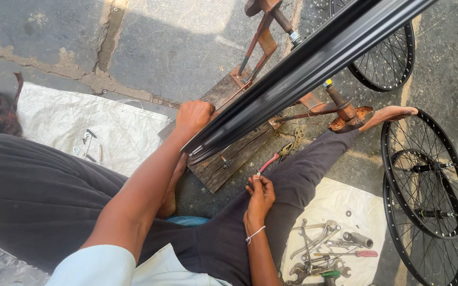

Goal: The person sits on the ground and works on a bicycle wheel mounted on a wooden stand. They use a small tool to adjust the spokes and tighten the nipples around the rim. The person rotates the wheel to access different sections and continues the adjustment process.

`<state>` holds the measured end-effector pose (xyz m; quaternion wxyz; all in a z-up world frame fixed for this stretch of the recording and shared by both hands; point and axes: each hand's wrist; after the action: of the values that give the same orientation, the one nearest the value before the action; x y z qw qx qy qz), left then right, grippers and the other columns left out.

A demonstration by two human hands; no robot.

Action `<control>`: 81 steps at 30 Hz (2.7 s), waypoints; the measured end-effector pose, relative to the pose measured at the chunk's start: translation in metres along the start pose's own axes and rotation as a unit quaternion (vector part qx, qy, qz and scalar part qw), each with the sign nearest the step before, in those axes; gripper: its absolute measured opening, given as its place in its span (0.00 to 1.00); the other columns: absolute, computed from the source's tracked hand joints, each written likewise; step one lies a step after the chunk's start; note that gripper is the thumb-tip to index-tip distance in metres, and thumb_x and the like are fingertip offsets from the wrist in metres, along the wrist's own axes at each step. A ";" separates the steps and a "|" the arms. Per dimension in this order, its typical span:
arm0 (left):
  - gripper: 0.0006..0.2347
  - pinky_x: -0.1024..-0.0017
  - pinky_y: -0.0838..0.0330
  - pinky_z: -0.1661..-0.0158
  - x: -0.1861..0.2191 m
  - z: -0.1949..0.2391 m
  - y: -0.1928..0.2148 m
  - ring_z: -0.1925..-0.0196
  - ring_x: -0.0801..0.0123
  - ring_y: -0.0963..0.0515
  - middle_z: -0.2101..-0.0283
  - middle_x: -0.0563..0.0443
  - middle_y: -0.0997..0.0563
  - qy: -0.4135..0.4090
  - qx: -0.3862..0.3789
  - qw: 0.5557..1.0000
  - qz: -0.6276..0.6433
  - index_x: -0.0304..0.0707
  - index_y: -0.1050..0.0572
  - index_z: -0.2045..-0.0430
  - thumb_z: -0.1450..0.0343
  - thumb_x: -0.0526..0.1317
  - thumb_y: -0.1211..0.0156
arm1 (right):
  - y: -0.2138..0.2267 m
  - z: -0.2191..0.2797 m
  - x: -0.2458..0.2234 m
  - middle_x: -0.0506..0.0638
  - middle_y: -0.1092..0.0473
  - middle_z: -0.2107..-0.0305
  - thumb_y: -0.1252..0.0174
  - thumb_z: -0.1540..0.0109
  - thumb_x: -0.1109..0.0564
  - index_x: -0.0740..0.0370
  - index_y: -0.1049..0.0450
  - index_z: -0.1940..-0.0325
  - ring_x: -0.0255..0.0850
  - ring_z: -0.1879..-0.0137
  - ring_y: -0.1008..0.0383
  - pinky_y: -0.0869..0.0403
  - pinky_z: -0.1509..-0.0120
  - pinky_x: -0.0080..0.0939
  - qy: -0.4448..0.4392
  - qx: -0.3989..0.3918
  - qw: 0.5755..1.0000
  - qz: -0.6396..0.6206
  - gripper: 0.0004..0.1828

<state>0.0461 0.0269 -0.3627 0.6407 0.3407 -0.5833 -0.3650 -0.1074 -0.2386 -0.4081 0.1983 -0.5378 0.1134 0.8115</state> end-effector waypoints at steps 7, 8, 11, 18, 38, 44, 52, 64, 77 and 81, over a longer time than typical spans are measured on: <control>0.23 0.54 0.25 0.70 0.006 -0.004 0.004 0.72 0.48 0.17 0.76 0.40 0.19 0.031 -0.035 0.999 -0.005 0.42 0.17 0.74 0.30 0.63 0.46 | -0.009 0.013 -0.010 0.48 0.24 0.64 0.41 0.34 0.58 0.64 0.26 0.57 0.35 0.55 0.22 0.24 0.54 0.33 0.003 -0.014 1.000 0.017 0.06; 0.23 0.54 0.26 0.70 0.005 -0.004 0.003 0.72 0.47 0.18 0.76 0.40 0.19 0.020 -0.025 0.999 -0.014 0.42 0.17 0.74 0.29 0.63 0.46 | -0.011 0.016 -0.010 0.48 0.25 0.64 0.41 0.34 0.59 0.64 0.26 0.57 0.34 0.55 0.22 0.25 0.54 0.33 0.009 -0.022 1.000 0.017 0.06; 0.24 0.54 0.26 0.70 0.003 -0.004 0.001 0.72 0.47 0.18 0.76 0.40 0.19 0.004 -0.006 1.000 -0.022 0.42 0.17 0.76 0.29 0.63 0.46 | -0.016 0.021 -0.010 0.47 0.25 0.64 0.41 0.35 0.58 0.64 0.26 0.57 0.33 0.55 0.23 0.25 0.54 0.33 0.029 -0.036 0.998 0.031 0.06; 0.25 0.54 0.25 0.69 0.006 -0.003 0.005 0.70 0.46 0.18 0.75 0.39 0.18 0.010 -0.017 1.000 -0.015 0.41 0.17 0.76 0.29 0.64 0.46 | -0.025 0.032 -0.014 0.48 0.27 0.65 0.39 0.33 0.58 0.68 0.26 0.56 0.32 0.59 0.29 0.29 0.53 0.33 0.097 -0.063 0.991 0.074 0.08; 0.22 0.54 0.25 0.69 0.016 0.003 0.022 0.71 0.47 0.18 0.75 0.40 0.18 0.029 -0.026 0.999 0.014 0.42 0.16 0.74 0.29 0.60 0.46 | -0.128 0.083 -0.115 0.57 0.31 0.69 0.31 0.39 0.57 0.64 0.34 0.68 0.49 0.62 0.27 0.28 0.56 0.50 0.522 -0.206 0.765 0.316 0.16; 0.23 0.54 0.26 0.69 0.017 0.005 0.024 0.69 0.45 0.18 0.74 0.39 0.18 0.020 -0.011 1.000 0.003 0.41 0.16 0.75 0.30 0.62 0.44 | -0.135 0.079 -0.105 0.58 0.29 0.70 0.31 0.40 0.62 0.64 0.35 0.69 0.51 0.64 0.24 0.24 0.60 0.49 0.607 -0.169 0.724 0.281 0.16; 0.20 0.54 0.26 0.69 0.014 0.004 0.020 0.69 0.45 0.18 0.74 0.38 0.18 0.016 -0.002 1.000 0.016 0.40 0.17 0.76 0.29 0.58 0.43 | -0.135 0.062 -0.097 0.59 0.29 0.70 0.36 0.43 0.65 0.69 0.30 0.65 0.54 0.64 0.23 0.22 0.57 0.49 0.624 -0.195 0.702 0.281 0.09; 0.11 0.55 0.25 0.66 0.009 0.005 0.016 0.68 0.45 0.17 0.72 0.35 0.18 -0.017 0.008 1.000 -0.006 0.38 0.17 0.76 0.32 0.46 0.39 | -0.138 0.168 -0.227 0.66 0.26 0.55 0.37 0.33 0.62 0.63 0.40 0.68 0.47 0.55 0.20 0.20 0.54 0.40 0.571 -0.164 0.797 0.104 0.17; 0.09 0.57 0.24 0.64 0.008 0.005 0.014 0.67 0.46 0.16 0.72 0.39 0.17 0.011 -0.003 1.000 -0.002 0.37 0.18 0.77 0.34 0.44 0.37 | -0.149 0.163 -0.231 0.62 0.23 0.60 0.33 0.37 0.66 0.64 0.39 0.70 0.48 0.59 0.18 0.21 0.57 0.42 0.559 -0.171 0.793 0.170 0.18; 0.09 0.55 0.25 0.66 0.000 0.005 0.005 0.69 0.44 0.17 0.73 0.39 0.18 0.004 0.027 0.998 0.048 0.38 0.19 0.77 0.34 0.44 0.37 | -0.145 0.157 -0.215 0.63 0.23 0.59 0.35 0.37 0.67 0.65 0.38 0.69 0.49 0.58 0.18 0.20 0.56 0.43 0.576 -0.179 0.777 0.177 0.16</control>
<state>0.0411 0.0292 -0.3578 0.6503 0.3316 -0.6058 -0.3165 -0.0992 -0.0897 -0.1445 -0.1514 -0.9013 0.1522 0.3763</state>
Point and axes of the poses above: each hand's wrist, its own z-axis away from the middle knuckle, its own y-axis out of the back of the hand, x = y × z
